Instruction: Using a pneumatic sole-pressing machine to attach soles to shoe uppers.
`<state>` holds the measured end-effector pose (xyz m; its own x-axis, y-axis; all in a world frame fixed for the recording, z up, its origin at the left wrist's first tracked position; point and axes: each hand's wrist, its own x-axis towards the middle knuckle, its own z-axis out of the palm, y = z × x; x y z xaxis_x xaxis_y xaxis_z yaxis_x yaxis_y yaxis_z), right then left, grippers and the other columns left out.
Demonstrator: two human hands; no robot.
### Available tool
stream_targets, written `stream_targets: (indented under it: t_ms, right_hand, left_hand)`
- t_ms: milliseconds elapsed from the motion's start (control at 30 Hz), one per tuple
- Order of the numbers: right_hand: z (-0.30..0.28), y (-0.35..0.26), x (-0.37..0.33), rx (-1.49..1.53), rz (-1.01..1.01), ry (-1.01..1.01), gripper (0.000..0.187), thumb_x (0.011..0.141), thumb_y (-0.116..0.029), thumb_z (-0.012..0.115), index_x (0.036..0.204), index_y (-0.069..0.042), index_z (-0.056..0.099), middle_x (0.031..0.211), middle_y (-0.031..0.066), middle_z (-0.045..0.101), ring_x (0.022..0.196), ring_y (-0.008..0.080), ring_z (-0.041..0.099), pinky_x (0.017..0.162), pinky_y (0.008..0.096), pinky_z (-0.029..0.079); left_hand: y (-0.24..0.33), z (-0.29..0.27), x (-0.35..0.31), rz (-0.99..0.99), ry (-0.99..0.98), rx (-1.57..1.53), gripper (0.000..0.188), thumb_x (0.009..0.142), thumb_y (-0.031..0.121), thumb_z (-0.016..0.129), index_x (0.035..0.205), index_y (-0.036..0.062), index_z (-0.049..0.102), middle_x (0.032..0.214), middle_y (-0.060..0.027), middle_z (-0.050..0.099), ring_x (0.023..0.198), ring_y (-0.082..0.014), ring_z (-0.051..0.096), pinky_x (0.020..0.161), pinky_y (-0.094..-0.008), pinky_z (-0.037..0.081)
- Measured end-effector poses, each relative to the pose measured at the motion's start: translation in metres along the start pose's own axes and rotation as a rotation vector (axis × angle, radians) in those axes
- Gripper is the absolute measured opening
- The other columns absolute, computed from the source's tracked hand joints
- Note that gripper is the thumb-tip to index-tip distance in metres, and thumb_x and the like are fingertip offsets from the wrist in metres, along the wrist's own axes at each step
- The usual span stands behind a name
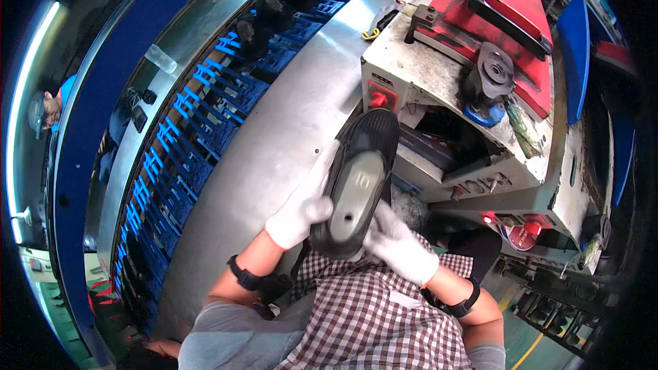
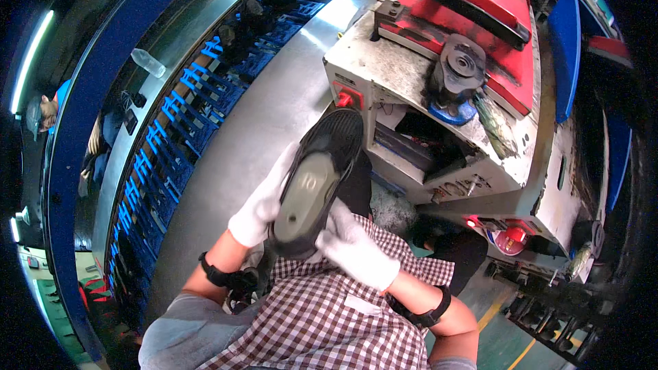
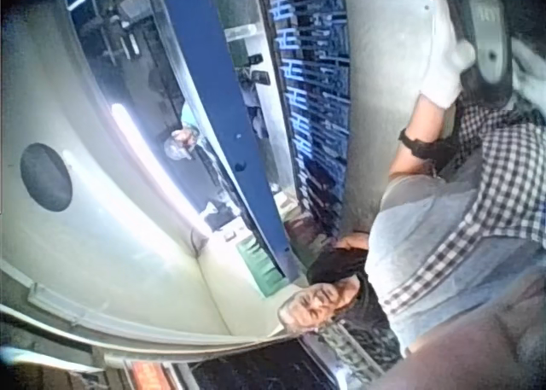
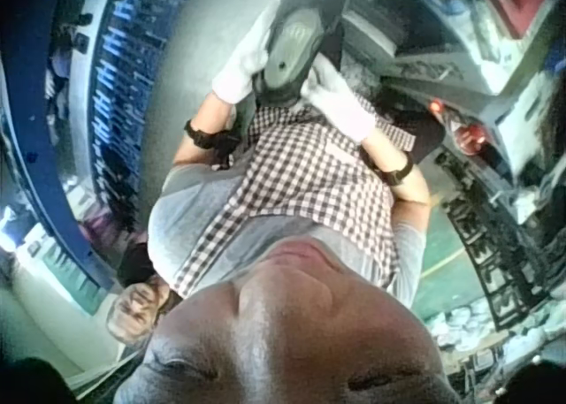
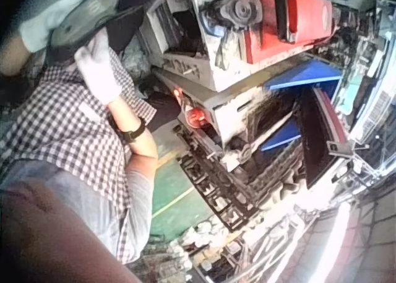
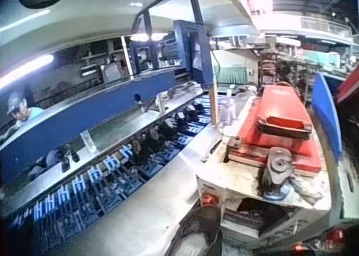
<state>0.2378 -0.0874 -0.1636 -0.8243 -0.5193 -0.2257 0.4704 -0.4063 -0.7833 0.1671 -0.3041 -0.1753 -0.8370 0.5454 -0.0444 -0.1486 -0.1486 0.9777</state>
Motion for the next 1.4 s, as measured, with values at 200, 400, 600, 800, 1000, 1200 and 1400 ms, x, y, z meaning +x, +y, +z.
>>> stream_targets:
  t_ms: [200,400,600,800,1000,1200,1400]
  right_hand:
    - [0.000,-0.005,0.005,-0.382,0.167,-0.020,0.079,0.091,0.002,0.052,0.162,0.003,0.017,0.152,0.0197,0.050,0.136,0.0272,0.056,0.113,0.0394,0.045]
    - [0.014,-0.028,0.034,-1.016,-0.035,0.092,0.087,0.088,-0.023,0.066,0.157,0.009,0.024,0.135,0.0392,0.056,0.127,0.0432,0.060,0.108,0.0423,0.048]
    - [-0.011,-0.048,0.040,-0.501,-0.136,-0.080,0.070,0.097,-0.006,0.061,0.161,-0.003,0.033,0.129,0.0115,0.063,0.098,0.0116,0.062,0.092,0.0285,0.052]
    - [-0.068,-0.022,-0.012,-0.351,-0.134,0.420,0.053,0.103,-0.024,0.060,0.150,-0.002,0.048,0.116,0.0095,0.071,0.089,0.0172,0.071,0.073,0.0275,0.054]
    - [-0.102,0.009,-0.048,-0.221,-0.140,0.717,0.050,0.103,-0.029,0.063,0.144,-0.003,0.053,0.113,0.0091,0.071,0.083,0.0142,0.070,0.067,0.0241,0.051]
    - [-0.114,0.029,-0.042,-0.134,-0.187,0.755,0.053,0.102,-0.035,0.067,0.143,-0.005,0.053,0.112,0.0095,0.071,0.082,0.0149,0.070,0.066,0.0245,0.051]
    - [-0.128,0.038,-0.045,-0.110,-0.163,0.789,0.050,0.101,-0.034,0.068,0.141,-0.007,0.054,0.110,0.0104,0.071,0.081,0.0148,0.069,0.062,0.0253,0.051]
  left_hand:
    - [0.035,-0.006,-0.036,-0.158,-0.084,0.086,0.127,0.075,0.002,0.086,0.167,0.0048,-0.002,0.168,-0.0166,0.025,0.154,-0.0255,0.030,0.126,-0.0419,0.027]
    - [0.017,0.000,-0.041,-0.108,0.195,-0.285,0.098,0.077,0.021,0.079,0.161,0.0024,0.031,0.152,-0.0134,0.051,0.138,-0.0272,0.053,0.120,-0.0430,0.040]
    - [0.028,-0.040,-0.032,0.148,0.424,-0.027,0.067,0.087,0.013,0.051,0.153,0.0029,0.043,0.146,-0.0134,0.057,0.136,-0.0295,0.056,0.117,-0.0450,0.045]
    - [0.044,-0.174,0.058,0.054,0.761,-0.291,0.025,0.085,0.013,0.071,0.110,0.0111,0.069,0.098,-0.0036,0.070,0.091,-0.0179,0.069,0.084,-0.0372,0.058]
    - [0.022,-0.339,0.145,0.107,1.057,0.707,0.089,0.082,0.027,0.073,0.158,0.0026,0.035,0.142,-0.0208,0.058,0.130,-0.0357,0.057,0.109,-0.0427,0.046]
    - [-0.004,-0.379,0.144,-0.181,1.092,0.900,0.089,0.093,0.057,0.062,0.161,0.0071,0.033,0.154,-0.0262,0.049,0.144,-0.0422,0.046,0.119,-0.0439,0.034]
    - [0.010,-0.402,0.013,0.252,1.786,0.816,0.083,0.093,0.048,0.069,0.148,-0.0092,0.045,0.154,-0.0281,0.048,0.146,-0.0389,0.043,0.122,-0.0411,0.032]
